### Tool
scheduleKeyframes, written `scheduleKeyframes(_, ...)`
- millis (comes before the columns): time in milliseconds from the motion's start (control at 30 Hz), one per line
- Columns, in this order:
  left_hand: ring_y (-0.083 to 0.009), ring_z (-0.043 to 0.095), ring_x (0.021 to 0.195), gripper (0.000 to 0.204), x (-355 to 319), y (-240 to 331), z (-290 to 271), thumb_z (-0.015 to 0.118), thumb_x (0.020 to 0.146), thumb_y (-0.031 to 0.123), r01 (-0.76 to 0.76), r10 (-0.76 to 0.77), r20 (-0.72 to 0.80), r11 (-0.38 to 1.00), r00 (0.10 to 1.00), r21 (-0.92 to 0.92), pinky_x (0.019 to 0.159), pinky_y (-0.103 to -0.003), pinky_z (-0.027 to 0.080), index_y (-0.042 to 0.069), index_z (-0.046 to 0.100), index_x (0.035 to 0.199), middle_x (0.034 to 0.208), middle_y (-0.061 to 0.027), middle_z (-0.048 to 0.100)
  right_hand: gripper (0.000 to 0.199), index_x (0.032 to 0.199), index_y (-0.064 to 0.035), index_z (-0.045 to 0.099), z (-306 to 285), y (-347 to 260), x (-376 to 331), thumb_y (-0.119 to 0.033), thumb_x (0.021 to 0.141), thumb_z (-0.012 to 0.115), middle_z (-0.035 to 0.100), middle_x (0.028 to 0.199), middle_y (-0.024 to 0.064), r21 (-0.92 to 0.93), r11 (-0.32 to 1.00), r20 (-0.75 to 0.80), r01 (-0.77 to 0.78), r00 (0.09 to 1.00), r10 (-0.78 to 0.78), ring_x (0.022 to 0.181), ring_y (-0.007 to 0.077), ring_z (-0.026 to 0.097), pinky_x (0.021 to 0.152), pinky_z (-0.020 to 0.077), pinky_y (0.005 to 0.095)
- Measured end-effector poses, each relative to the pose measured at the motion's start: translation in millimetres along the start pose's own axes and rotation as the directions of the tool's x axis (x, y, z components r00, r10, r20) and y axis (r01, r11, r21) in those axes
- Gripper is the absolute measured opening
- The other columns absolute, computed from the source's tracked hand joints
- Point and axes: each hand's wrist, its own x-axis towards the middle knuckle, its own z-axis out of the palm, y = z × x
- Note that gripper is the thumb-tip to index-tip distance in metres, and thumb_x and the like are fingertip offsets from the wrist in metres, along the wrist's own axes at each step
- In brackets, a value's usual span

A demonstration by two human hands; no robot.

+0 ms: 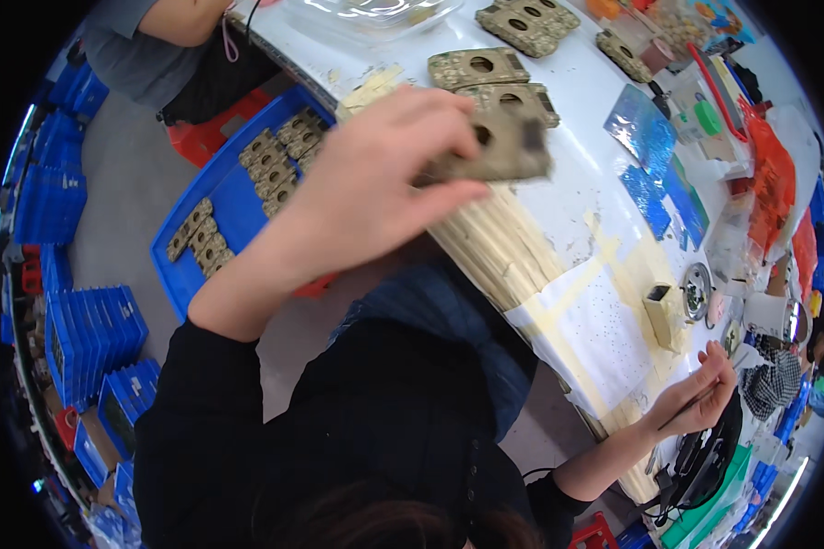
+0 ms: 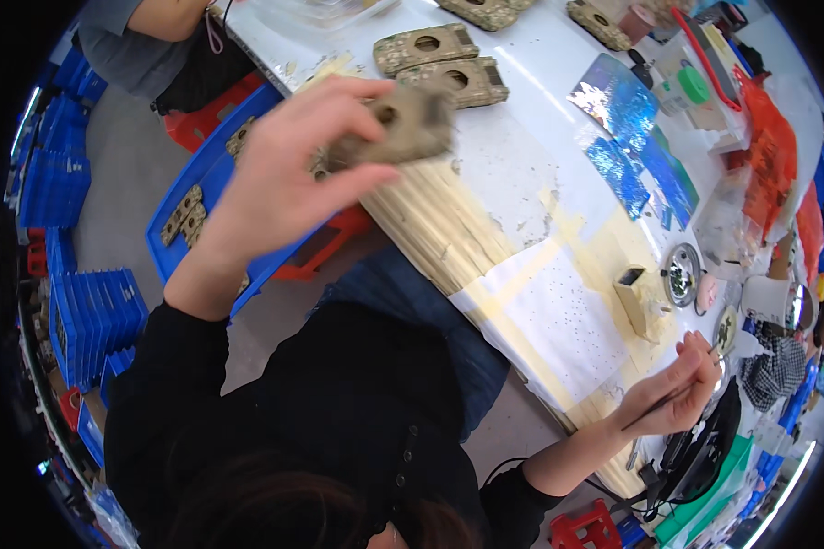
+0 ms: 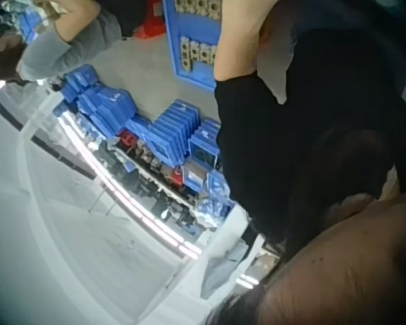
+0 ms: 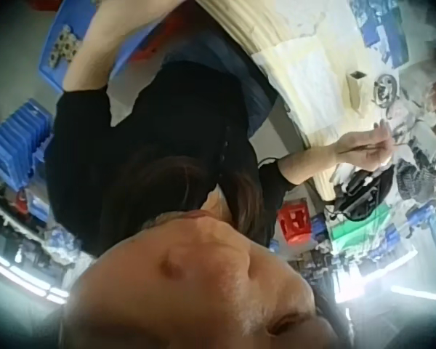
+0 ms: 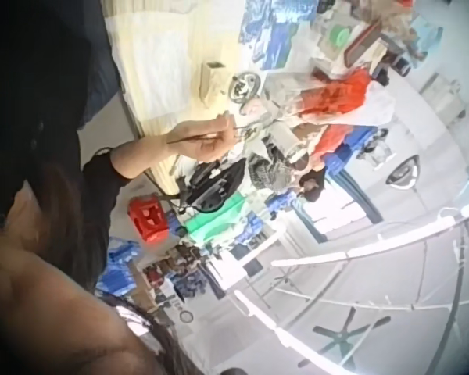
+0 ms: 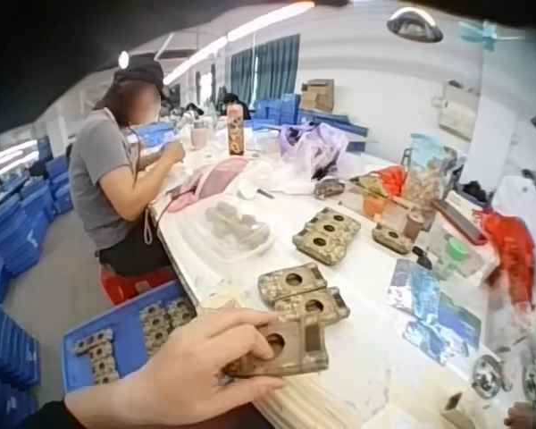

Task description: Applying detailed paint/dabs and organizing toy tank hulls at a factory workbench.

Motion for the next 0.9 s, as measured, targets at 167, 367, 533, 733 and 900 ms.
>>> scheduleKeyframes(167, -0.0217, 0.058, 0.084, 0.023, -71, -81, -60, 0.074, 0.074, 0.017, 0.245, -0.202, -0.254, 0.957, 0.946, 0.153, 0.075, -0.031, 0.046, 0.002, 0.057, 0.081, 0.094, -0.0113, 0.061, 0.02, 0.09, 0.0037, 0.059, -6, -4, 0, -0.011, 0.096, 0.047, 0.065, 0.089, 0.013, -0.079, 0.994, 0.019, 0.078, 0.997, -0.077, 0.075, 0.0177, 0.059, 0.069, 0.0487, 0.0276)
scheduleKeyframes(367, -0.0301, 0.059, 0.08, 0.032, -232, -161, 5, 0.076, 0.07, 0.029, 0.602, -0.626, 0.062, 0.769, 0.777, 0.217, 0.07, -0.037, 0.047, 0.003, 0.059, 0.079, 0.085, -0.0143, 0.06, 0.021, 0.089, 0.0034, 0.061, -1, -9, 4, -0.014, 0.096, 0.05, 0.066, 0.09, 0.0129, -0.093, 0.994, 0.0, 0.054, 0.999, -0.055, 0.074, 0.0179, 0.06, 0.069, 0.0486, 0.0274)
scheduleKeyframes(533, -0.0291, 0.06, 0.082, 0.035, -250, -197, 39, 0.076, 0.072, 0.032, 0.733, -0.769, 0.108, 0.634, 0.63, 0.245, 0.073, -0.037, 0.047, 0.003, 0.062, 0.084, 0.086, -0.0141, 0.06, 0.023, 0.09, 0.0037, 0.061, 1, -10, 1, -0.016, 0.096, 0.051, 0.066, 0.09, 0.0118, -0.111, 0.993, -0.024, 0.029, 0.999, -0.032, 0.075, 0.0174, 0.059, 0.07, 0.0485, 0.0274)
scheduleKeyframes(733, -0.0311, 0.06, 0.085, 0.032, -258, -209, 52, 0.077, 0.071, 0.031, 0.71, -0.746, 0.083, 0.657, 0.66, 0.254, 0.074, -0.039, 0.048, 0.005, 0.065, 0.085, 0.088, -0.0141, 0.059, 0.022, 0.089, 0.0032, 0.06, 2, -10, 0, -0.015, 0.096, 0.05, 0.066, 0.092, 0.0114, -0.089, 0.996, -0.02, 0.001, 1.0, -0.003, 0.076, 0.0173, 0.059, 0.07, 0.0484, 0.0277)
scheduleKeyframes(900, -0.0314, 0.059, 0.085, 0.03, -253, -204, 61, 0.077, 0.069, 0.032, 0.644, -0.691, -0.007, 0.67, 0.723, 0.369, 0.073, -0.04, 0.049, 0.009, 0.065, 0.084, 0.088, -0.0106, 0.056, 0.022, 0.089, 0.0029, 0.06, 3, -10, 1, -0.015, 0.096, 0.05, 0.066, 0.09, 0.0112, -0.091, 0.996, -0.018, 0.001, 1.0, -0.002, 0.076, 0.0172, 0.059, 0.07, 0.048, 0.0278)
